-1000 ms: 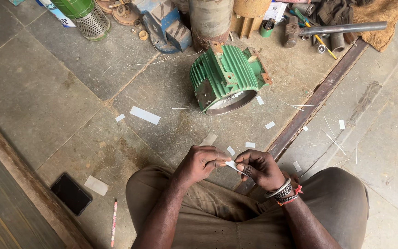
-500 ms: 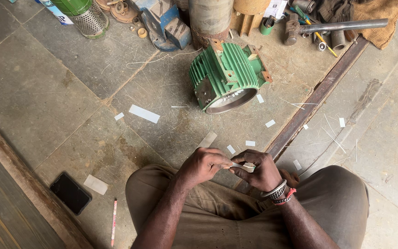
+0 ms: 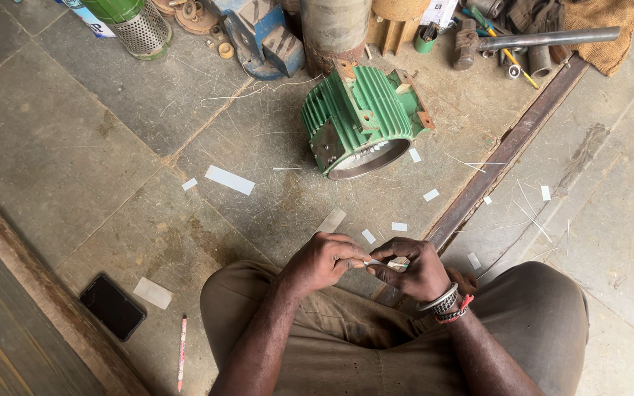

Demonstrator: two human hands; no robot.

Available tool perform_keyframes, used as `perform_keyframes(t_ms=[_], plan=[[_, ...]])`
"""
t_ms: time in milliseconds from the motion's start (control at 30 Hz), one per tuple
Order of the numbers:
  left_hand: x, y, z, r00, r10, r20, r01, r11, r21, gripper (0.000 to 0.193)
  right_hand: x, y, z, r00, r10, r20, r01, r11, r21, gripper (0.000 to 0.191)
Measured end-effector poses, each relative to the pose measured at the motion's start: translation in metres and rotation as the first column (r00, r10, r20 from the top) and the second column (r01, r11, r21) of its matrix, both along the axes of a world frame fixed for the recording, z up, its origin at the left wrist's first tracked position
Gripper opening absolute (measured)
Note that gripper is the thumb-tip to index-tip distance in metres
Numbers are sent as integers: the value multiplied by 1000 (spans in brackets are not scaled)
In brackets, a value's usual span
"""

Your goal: The person sits on the floor and works on a green electric motor. They cut small white rectangular pieces with scissors and insert them into the slots of the motor's stator, repeating the process several times.

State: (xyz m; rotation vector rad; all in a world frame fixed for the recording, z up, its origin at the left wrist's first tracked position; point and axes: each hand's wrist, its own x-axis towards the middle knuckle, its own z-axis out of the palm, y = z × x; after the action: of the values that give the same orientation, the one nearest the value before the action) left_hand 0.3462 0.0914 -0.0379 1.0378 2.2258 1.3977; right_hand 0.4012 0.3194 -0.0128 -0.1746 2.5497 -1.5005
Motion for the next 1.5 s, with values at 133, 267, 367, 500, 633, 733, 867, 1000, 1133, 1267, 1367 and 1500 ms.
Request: perform_keyframes(t_ms=[133,267,367,500,633,733,867,1000,1133,1267,1367,1500], plan=[[0,-1,0,1000,11,10,-11,1000,6,13,0,3,-5,998,13,55,-6,992,-128,22],[0,-1,-4,1000,-10,2,10,1000,0,16,1,2,-5,998,37,58,-31,994,-108,24],[1,-2,-8,1000,-12,-2,12,1000,-2,18,0,0,-4,997,40,58,-35,996,-78,25],[2,-2,-11,999,-24,-21,23,1000,-21,19,-1,-2,0,997,55,54,-54,998,-31,24],[0,-2,-9,999,-43,-22,43,999,-25,18,-2,-4,1,999,45,21,-46,995,89,22],[-2,-1,-2,997,-20,-70,16,998,-65,25,-1,-4,1,998,46,44,-47,999,20,23],[0,0,6,992,18,-128,-19,1000,-7,23,-1,-3,-2,994,54,97,-48,997,-64,25],[0,0,10,988,33,-152,-33,999,1,21,0,-2,-7,989,53,136,-38,993,-111,25],[0,0,13,982,23,-190,-26,1000,-11,22,1,0,-11,981,98,166,-67,981,-184,26],[0,0,15,973,17,-229,-26,999,-36,20,0,2,-16,979,107,170,-79,983,-163,24],[0,1,15,975,1,-223,-11,999,-45,18,0,2,-19,980,107,170,-81,985,-154,23],[-1,0,10,977,0,-212,-13,998,-62,20,1,1,-19,980,101,170,-70,982,-178,21]])
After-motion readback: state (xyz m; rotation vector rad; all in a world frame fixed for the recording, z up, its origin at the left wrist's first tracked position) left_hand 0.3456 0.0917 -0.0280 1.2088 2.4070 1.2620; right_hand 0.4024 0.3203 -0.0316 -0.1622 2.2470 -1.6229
